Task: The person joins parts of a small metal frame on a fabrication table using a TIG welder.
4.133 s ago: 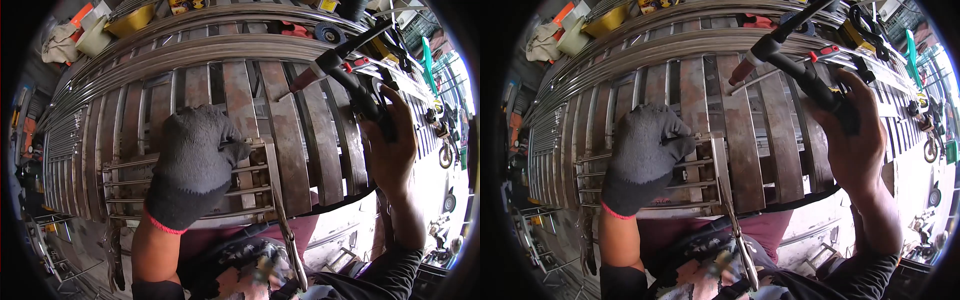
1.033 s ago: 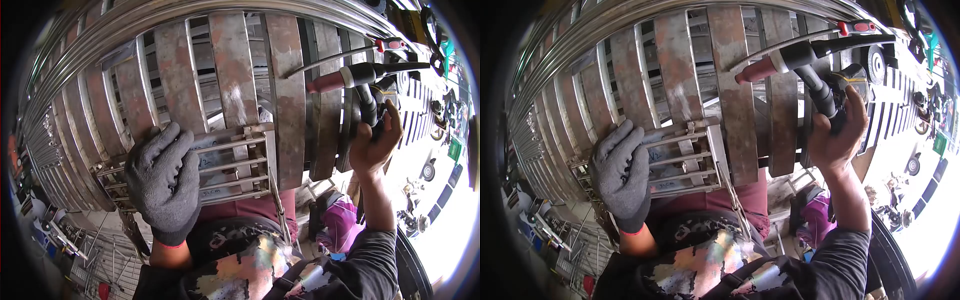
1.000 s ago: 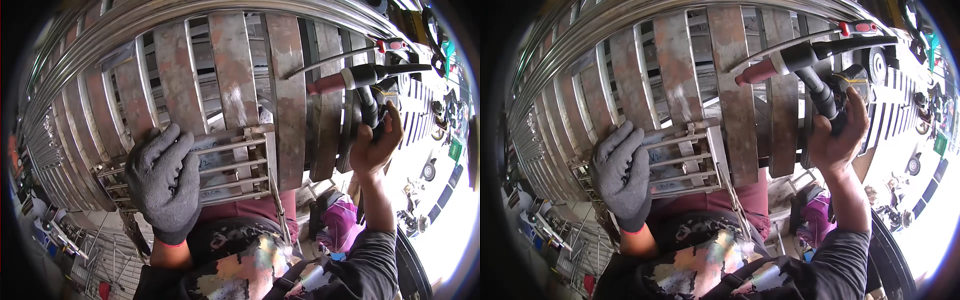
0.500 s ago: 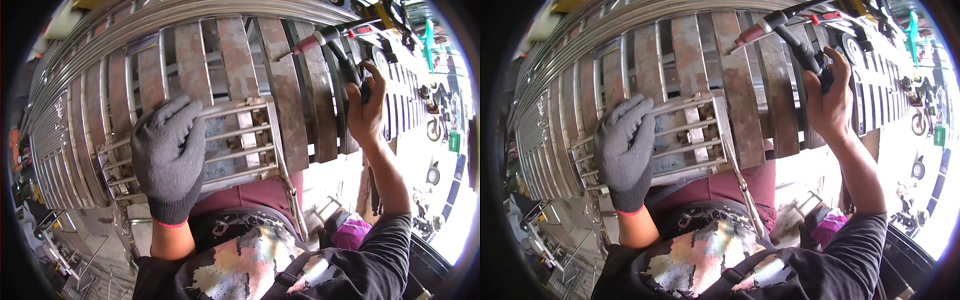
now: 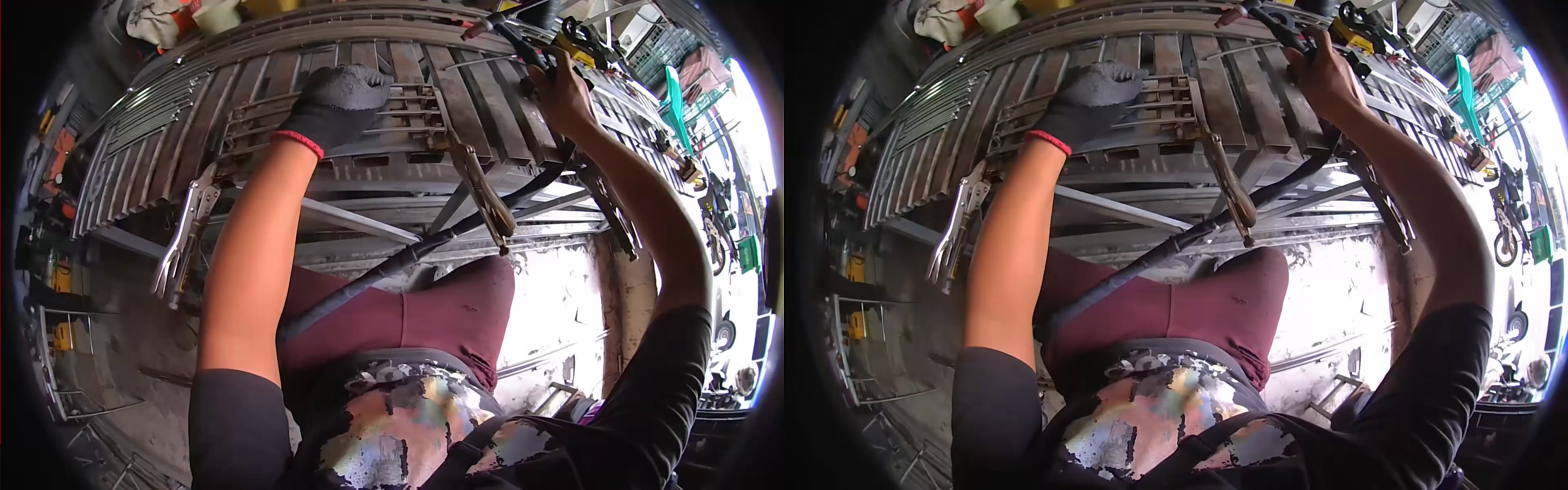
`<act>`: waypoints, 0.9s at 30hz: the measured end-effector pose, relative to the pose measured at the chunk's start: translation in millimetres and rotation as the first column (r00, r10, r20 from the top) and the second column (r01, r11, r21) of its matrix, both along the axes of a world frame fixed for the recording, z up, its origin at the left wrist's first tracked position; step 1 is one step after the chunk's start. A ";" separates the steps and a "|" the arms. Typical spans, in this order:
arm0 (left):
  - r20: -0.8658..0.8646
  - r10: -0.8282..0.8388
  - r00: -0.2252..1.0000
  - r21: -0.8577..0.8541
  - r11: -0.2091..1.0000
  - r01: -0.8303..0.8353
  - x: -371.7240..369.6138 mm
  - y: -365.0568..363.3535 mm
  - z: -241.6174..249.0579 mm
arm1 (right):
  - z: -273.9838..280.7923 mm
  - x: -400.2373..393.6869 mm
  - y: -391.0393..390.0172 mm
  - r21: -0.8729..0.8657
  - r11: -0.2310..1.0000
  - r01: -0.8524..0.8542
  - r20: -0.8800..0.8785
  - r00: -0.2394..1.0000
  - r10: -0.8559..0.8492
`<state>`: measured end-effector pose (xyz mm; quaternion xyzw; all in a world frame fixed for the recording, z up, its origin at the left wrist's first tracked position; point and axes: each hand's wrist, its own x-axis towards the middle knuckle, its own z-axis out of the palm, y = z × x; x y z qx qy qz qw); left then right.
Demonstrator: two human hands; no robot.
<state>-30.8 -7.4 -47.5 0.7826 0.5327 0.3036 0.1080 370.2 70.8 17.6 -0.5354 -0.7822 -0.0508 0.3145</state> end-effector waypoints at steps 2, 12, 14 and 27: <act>-0.215 0.041 0.976 0.052 0.998 -0.030 7.6 6.5 17.6 | 20.6 -11.7 -19.1 -0.022 0.999 0.045 -0.039 0.998 -0.046; 0.019 -0.001 1.000 -0.060 0.998 0.003 46.6 53.9 100.2 | 96.0 -50.7 -46.8 0.013 0.999 -0.031 0.220 0.975 0.027; 0.063 -0.043 0.997 0.115 0.993 0.035 43.2 81.5 76.3 | 97.1 -47.7 -37.8 0.144 0.981 -0.132 0.348 0.934 0.075; 0.060 -0.481 0.874 0.273 0.850 0.449 13.4 111.5 7.9 | 54.9 -47.4 -27.9 0.277 0.911 -0.306 0.473 0.869 0.148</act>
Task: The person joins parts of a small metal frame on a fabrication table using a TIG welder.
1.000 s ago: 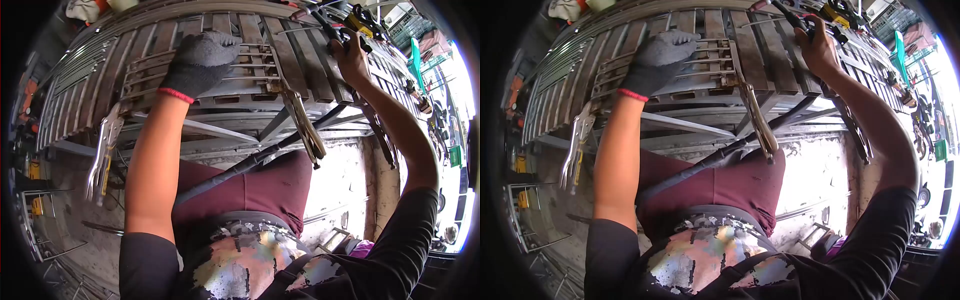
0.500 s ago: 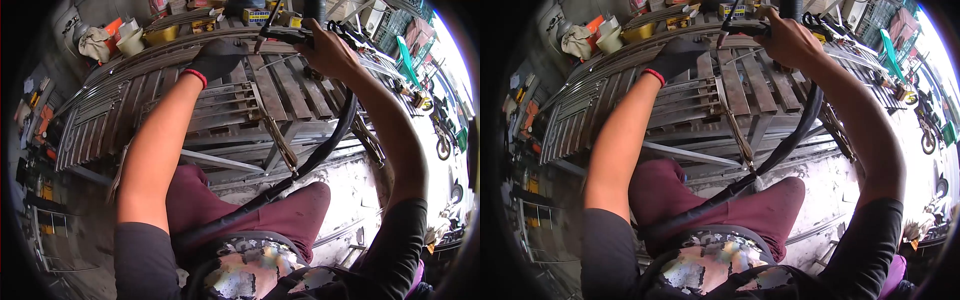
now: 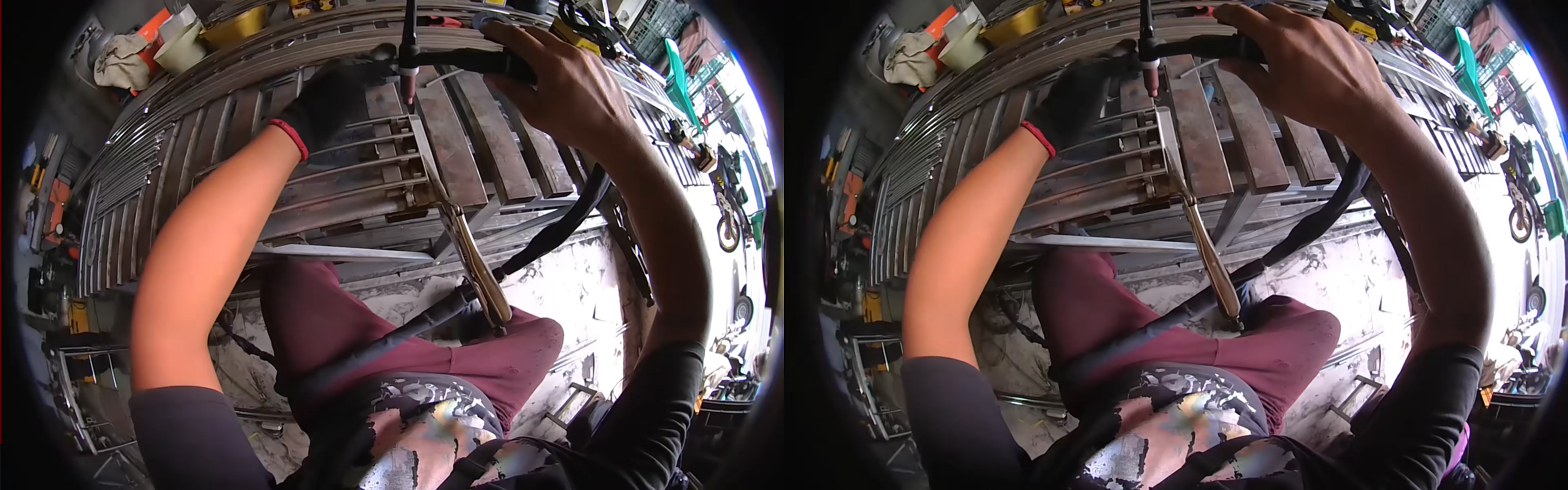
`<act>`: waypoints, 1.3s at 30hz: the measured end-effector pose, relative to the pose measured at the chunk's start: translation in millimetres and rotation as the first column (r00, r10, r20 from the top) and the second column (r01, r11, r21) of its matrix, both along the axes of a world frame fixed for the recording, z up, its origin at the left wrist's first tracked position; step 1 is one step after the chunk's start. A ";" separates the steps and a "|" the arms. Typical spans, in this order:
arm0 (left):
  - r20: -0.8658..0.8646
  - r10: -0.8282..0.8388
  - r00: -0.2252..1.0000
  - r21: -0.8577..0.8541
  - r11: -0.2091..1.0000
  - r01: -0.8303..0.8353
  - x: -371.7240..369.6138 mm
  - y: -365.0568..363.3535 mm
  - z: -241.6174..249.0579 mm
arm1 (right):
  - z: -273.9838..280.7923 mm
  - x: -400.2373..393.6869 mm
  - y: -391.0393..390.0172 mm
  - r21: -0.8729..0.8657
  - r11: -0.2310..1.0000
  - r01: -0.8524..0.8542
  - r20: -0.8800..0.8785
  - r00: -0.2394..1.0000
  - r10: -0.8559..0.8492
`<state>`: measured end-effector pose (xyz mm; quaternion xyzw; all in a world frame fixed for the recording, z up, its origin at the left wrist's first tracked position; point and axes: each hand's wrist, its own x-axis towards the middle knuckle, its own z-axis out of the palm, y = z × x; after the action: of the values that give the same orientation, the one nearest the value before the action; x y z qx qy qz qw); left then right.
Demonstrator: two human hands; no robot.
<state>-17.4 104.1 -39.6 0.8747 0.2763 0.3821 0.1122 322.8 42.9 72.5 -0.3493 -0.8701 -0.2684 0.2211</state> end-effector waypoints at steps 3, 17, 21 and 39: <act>-0.227 0.279 0.933 0.091 0.960 -0.265 0.7 -23.7 16.9 | -18.9 0.6 -0.3 0.013 1.000 0.003 -0.019 1.000 -0.003; 0.367 0.156 0.917 -0.530 0.845 0.068 6.6 -16.4 10.1 | 21.6 -23.4 3.2 -0.061 0.998 -0.001 0.113 0.994 0.008; 0.321 0.139 0.937 -0.426 0.905 0.012 8.6 -10.2 5.0 | 20.7 -24.9 3.6 -0.127 0.990 -0.063 -0.039 0.998 0.058; -0.068 0.128 0.989 -0.183 0.973 -0.139 2.2 -15.0 14.8 | 23.0 -42.9 -1.4 0.128 0.992 0.000 0.177 0.984 -0.023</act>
<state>-15.2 89.1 -24.8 0.8500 0.3722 0.3366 0.1601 279.9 41.5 95.5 -0.3140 -0.8655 -0.3546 0.1626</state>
